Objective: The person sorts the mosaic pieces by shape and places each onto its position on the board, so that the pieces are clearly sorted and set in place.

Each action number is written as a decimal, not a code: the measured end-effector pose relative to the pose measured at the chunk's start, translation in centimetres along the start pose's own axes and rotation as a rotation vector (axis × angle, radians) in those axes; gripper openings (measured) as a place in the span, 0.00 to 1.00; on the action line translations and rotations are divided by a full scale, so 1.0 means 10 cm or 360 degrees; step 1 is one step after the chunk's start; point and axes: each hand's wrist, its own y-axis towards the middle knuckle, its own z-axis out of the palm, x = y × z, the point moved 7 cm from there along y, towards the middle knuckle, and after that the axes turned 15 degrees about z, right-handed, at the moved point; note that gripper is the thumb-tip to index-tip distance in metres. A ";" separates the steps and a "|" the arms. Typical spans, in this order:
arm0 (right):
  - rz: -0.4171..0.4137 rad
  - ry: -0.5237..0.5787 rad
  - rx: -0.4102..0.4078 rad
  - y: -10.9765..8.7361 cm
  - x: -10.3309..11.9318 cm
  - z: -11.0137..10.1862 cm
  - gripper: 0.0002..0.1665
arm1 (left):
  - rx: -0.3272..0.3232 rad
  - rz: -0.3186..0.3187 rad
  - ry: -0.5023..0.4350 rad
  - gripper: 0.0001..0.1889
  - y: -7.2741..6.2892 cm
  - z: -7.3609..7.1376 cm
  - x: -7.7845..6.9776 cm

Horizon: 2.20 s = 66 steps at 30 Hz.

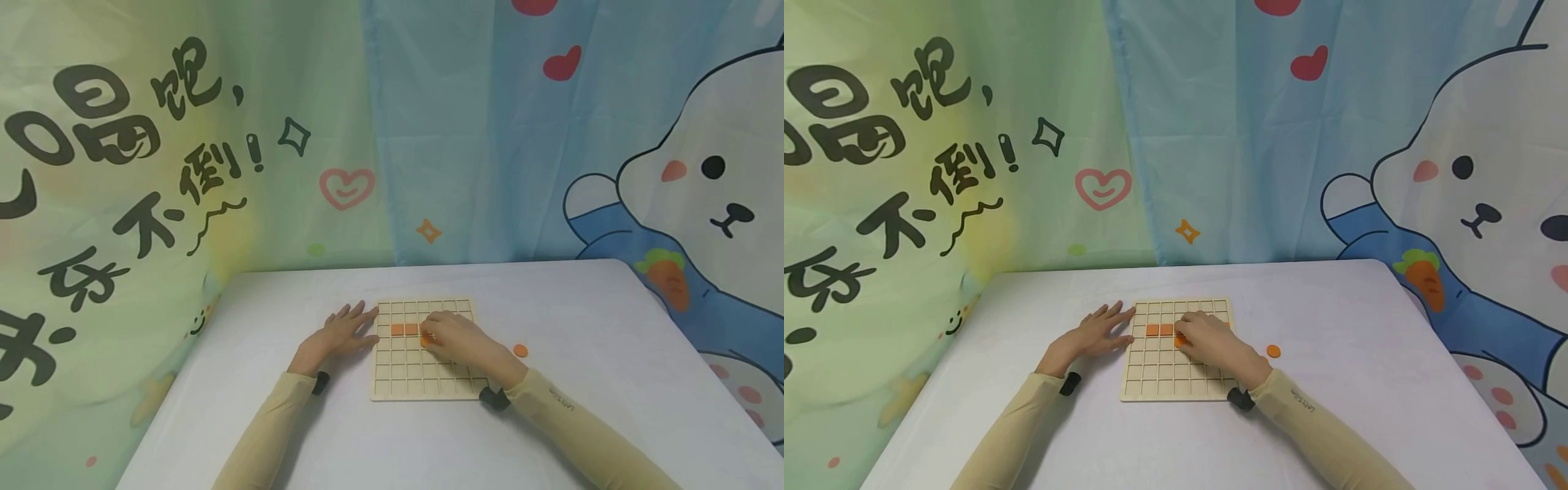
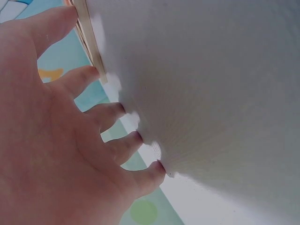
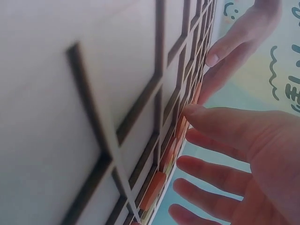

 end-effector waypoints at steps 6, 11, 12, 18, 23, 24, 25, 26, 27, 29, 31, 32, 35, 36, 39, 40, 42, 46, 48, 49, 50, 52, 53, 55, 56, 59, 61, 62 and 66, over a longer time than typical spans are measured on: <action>0.0077 0.0003 0.0046 0.01 -0.04 0.02 0.10 | 0.0004 -0.0001 -0.0003 0.38 0.00 -0.01 -0.02; 0.0109 0.0062 0.0067 -0.04 -0.10 -0.01 0.08 | 0.0002 -0.0001 -0.0015 0.38 -0.01 -0.02 -0.04; 0.0109 0.0067 0.0060 -0.05 -0.11 -0.02 0.08 | 0.0001 0.0000 -0.0017 0.38 -0.01 -0.02 -0.04; 0.0073 0.0051 -0.0021 -0.15 -0.18 -0.11 0.08 | -0.0004 -0.0004 -0.0013 0.38 -0.01 -0.02 -0.03; 0.0167 0.0060 0.0036 -0.18 -0.29 -0.11 0.11 | 0.0001 -0.0014 -0.0007 0.38 0.00 0.00 -0.01; 0.0196 0.0064 0.0053 -0.19 -0.31 -0.11 0.12 | 0.0001 -0.0016 -0.0007 0.38 0.00 0.00 -0.01; 0.0219 0.0065 0.0064 -0.20 -0.34 -0.11 0.12 | 0.0004 -0.0018 -0.0005 0.38 0.00 0.01 -0.01; 0.0234 0.0063 0.0068 -0.21 -0.36 -0.12 0.12 | 0.0005 -0.0019 -0.0003 0.38 0.01 0.01 -0.01; 0.0248 0.0058 0.0072 -0.22 -0.38 -0.12 0.12 | 0.0008 -0.0019 0.0000 0.38 0.01 0.01 0.00; 0.0260 0.0049 0.0064 -0.25 -0.43 -0.13 0.12 | 0.0016 -0.0021 0.0005 0.38 0.01 0.01 0.00; 0.0281 0.0043 0.0065 -0.27 -0.47 -0.14 0.10 | 0.0018 -0.0017 0.0011 0.38 0.01 0.01 0.00; 0.0292 0.0041 0.0068 -0.28 -0.49 -0.14 0.09 | 0.0017 -0.0014 0.0011 0.38 0.01 0.01 -0.01; 0.0339 0.0068 0.0096 -0.32 -0.54 -0.16 0.07 | 0.0016 -0.0007 0.0012 0.38 0.00 0.00 -0.02; 0.0360 0.0082 0.0107 -0.33 -0.55 -0.16 0.07 | 0.0017 -0.0006 0.0012 0.38 0.00 -0.01 -0.02; 0.0401 0.0088 0.0119 -0.36 -0.60 -0.18 0.10 | 0.0022 -0.0004 0.0003 0.38 -0.01 -0.01 -0.03; 0.0409 0.0082 0.0122 -0.38 -0.62 -0.18 0.11 | 0.0021 -0.0002 -0.0002 0.38 -0.01 -0.01 -0.03; 0.0441 0.0071 0.0129 -0.40 -0.66 -0.17 0.13 | 0.0021 0.0000 -0.0012 0.38 -0.02 -0.01 -0.04; 0.0494 0.0045 0.0155 -0.46 -0.76 -0.16 0.13 | 0.0020 -0.0005 -0.0021 0.38 -0.02 -0.02 -0.04; 0.0539 0.0043 0.0176 -0.50 -0.82 -0.15 0.15 | 0.0025 -0.0012 -0.0017 0.38 -0.02 -0.02 -0.04; 0.0563 0.0039 0.0186 -0.52 -0.85 -0.15 0.16 | 0.0021 -0.0011 -0.0018 0.38 -0.02 -0.02 -0.05; 0.0586 0.0038 0.0197 -0.54 -0.88 -0.16 0.18 | 0.0020 -0.0012 -0.0013 0.38 -0.02 -0.02 -0.04; 0.0634 0.0042 0.0210 -0.59 -0.94 -0.17 0.20 | 0.0014 -0.0010 -0.0008 0.38 -0.02 -0.01 -0.04; 0.0655 0.0045 0.0212 -0.61 -0.97 -0.18 0.21 | 0.0013 -0.0008 -0.0006 0.38 -0.01 -0.01 -0.04; 0.0688 0.0055 0.0214 -0.65 -1.03 -0.19 0.21 | 0.0010 -0.0005 -0.0002 0.37 -0.01 -0.01 -0.04; 0.0693 0.0061 0.0210 -0.67 -1.06 -0.20 0.21 | 0.0010 -0.0005 0.0000 0.38 -0.01 -0.01 -0.04; 0.0709 0.0073 0.0211 -0.72 -1.12 -0.23 0.22 | 0.0010 -0.0007 -0.0004 0.38 -0.01 -0.01 -0.04; 0.0726 0.0085 0.0228 -0.75 -1.14 -0.25 0.24 | 0.0009 -0.0008 -0.0003 0.38 -0.01 0.00 -0.04; 0.0734 0.0090 0.0243 -0.77 -1.15 -0.25 0.25 | 0.0008 -0.0006 -0.0003 0.38 -0.01 0.00 -0.05; 0.0788 0.0132 0.0329 -0.84 -1.16 -0.24 0.29 | 0.0008 -0.0001 0.0000 0.38 -0.01 0.00 -0.05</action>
